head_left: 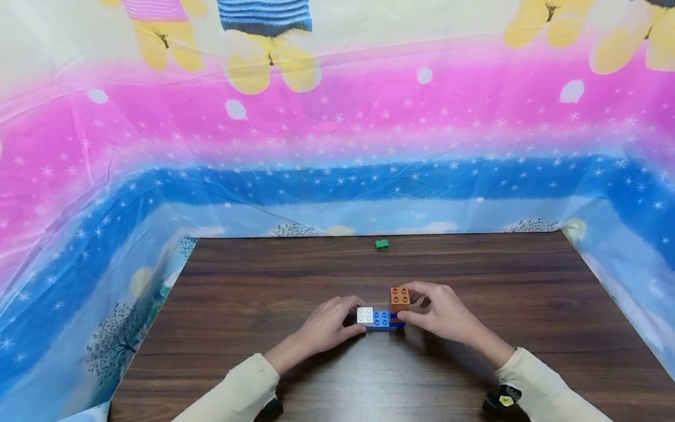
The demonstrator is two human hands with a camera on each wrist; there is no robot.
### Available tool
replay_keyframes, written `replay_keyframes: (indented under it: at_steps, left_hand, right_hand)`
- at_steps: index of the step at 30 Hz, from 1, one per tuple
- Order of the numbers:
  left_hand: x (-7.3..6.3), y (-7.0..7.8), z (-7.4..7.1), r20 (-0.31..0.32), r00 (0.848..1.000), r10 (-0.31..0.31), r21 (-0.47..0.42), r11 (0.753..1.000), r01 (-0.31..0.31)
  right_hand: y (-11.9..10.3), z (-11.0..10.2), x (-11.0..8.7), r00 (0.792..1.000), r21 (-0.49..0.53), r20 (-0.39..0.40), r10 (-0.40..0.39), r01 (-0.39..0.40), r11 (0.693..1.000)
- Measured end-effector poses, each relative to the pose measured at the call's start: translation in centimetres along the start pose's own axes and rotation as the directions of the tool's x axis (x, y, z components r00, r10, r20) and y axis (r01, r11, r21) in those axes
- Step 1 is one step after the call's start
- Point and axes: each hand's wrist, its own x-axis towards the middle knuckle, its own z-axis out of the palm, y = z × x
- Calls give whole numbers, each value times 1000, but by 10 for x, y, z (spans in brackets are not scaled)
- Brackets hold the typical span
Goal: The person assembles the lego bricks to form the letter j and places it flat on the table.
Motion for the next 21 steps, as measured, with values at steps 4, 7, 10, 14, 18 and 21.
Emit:
replay_keyframes:
  at_steps: [4,7,10,14,18,21]
  left_hand:
    - [-1,0,0,7,1000,-19,-44,999,19]
    - [1,-1,-2,14,1000,-15,-71,997,16]
    - [4,-4,-5,29,1000,-10,-95,995,13]
    - [8,-7,-9,45,999,-28,-112,993,33]
    - [10,-8,-11,31,999,-35,-97,995,37]
    - [11,-9,-12,9,1000,-25,-81,996,26]
  right_hand:
    - [3,-1,2,1000,7,-14,-10,10,1000]
    - [6,-1,6,999,20,-30,-25,25,999]
    - [10,0,10,998,24,-51,-30,31,999]
    - [14,1,17,997,29,-72,-29,31,999]
    - [19,2,24,997,21,-79,-13,15,1000]
    - [21,2,28,997,16,-79,-8,10,1000]
